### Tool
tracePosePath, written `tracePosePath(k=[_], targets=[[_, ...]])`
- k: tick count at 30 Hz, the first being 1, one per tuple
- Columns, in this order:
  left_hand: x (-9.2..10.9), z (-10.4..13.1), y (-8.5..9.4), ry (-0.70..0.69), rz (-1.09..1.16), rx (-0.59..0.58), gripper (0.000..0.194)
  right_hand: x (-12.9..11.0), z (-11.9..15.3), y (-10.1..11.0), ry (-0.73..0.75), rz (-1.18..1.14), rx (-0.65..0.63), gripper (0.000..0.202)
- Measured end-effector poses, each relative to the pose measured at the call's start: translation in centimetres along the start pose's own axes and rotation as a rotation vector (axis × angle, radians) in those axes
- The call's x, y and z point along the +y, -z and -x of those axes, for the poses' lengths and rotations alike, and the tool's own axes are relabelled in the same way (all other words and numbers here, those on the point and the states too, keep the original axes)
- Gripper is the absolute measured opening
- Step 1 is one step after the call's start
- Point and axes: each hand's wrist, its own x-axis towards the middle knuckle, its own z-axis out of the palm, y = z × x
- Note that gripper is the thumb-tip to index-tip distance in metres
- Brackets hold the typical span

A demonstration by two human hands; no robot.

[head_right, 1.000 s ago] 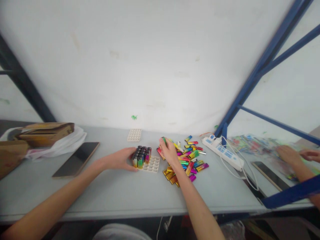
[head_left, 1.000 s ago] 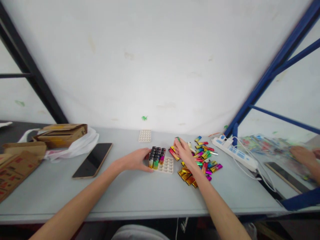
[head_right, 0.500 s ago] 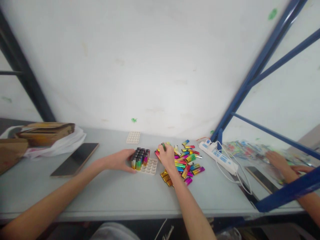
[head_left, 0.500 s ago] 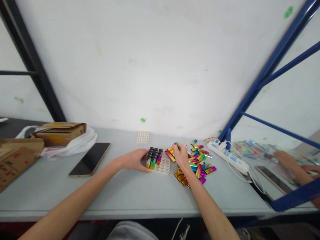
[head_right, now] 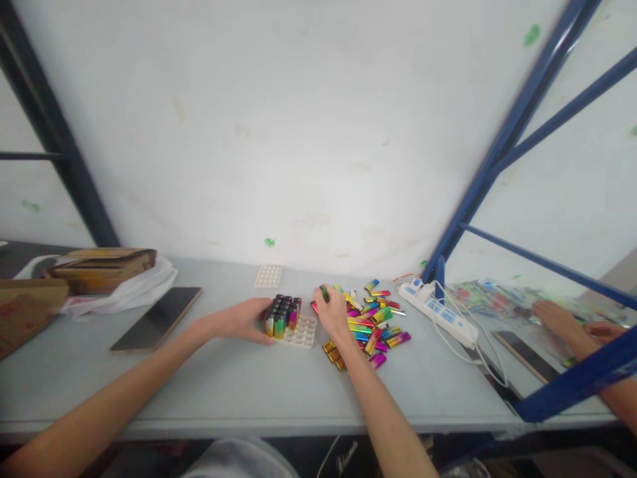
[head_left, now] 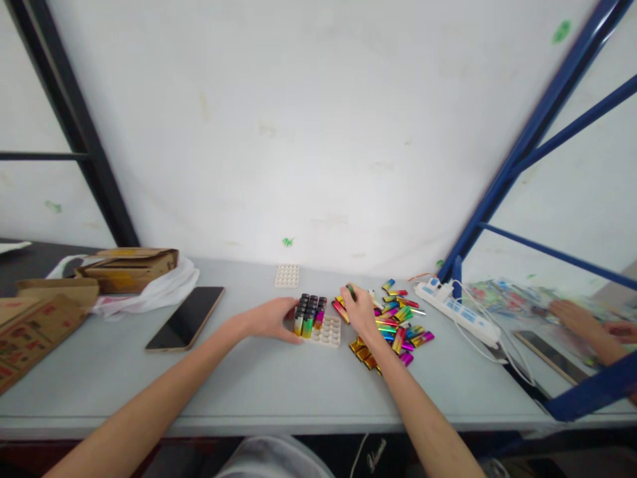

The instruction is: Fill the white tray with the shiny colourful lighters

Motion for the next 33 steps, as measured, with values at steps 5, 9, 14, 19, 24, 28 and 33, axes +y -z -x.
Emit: tracePosePath(k=[5, 9, 14, 19, 24, 28, 33], targets=[[-0.2, -0.1, -0.1, -0.024, 0.019, -0.018, 0.059, -1.2, -0.1, 1.1, 0.013, -0.102, -0.150, 0.035], [-0.3, -0.3, -0.2, -0.037, 0.021, -0.017, 0.058, -2.3, 0.0, 2.1, 0.166, -0.056, -0.224, 0.035], [-0.4, -0.3, -0.3, -0.052, 0.018, -0.008, 0.057, -2.9, 0.4, 2.2, 0.323, 0.073, -0.336, 0.038], [-0.7, -0.3, -0.5, -0.044, -0.018, 0.015, 0.061, -2.2, 0.7, 1.7, 0.272, -0.015, -0.505, 0.024], [-0.6, -0.3, -0.4, -0.040, -0.004, 0.003, 0.060, -1.7, 0.6, 1.9, 0.277, 0.017, -0.569, 0.022], [-0.5, -0.3, -0.3, -0.036, -0.007, 0.000, 0.059, -1.9, 0.8, 1.9, 0.252, -0.008, -0.585, 0.027], [-0.7, -0.3, -0.3, -0.035, -0.005, -0.009, 0.058, -2.5, 0.7, 2.3, 0.203, -0.032, -0.547, 0.034]])
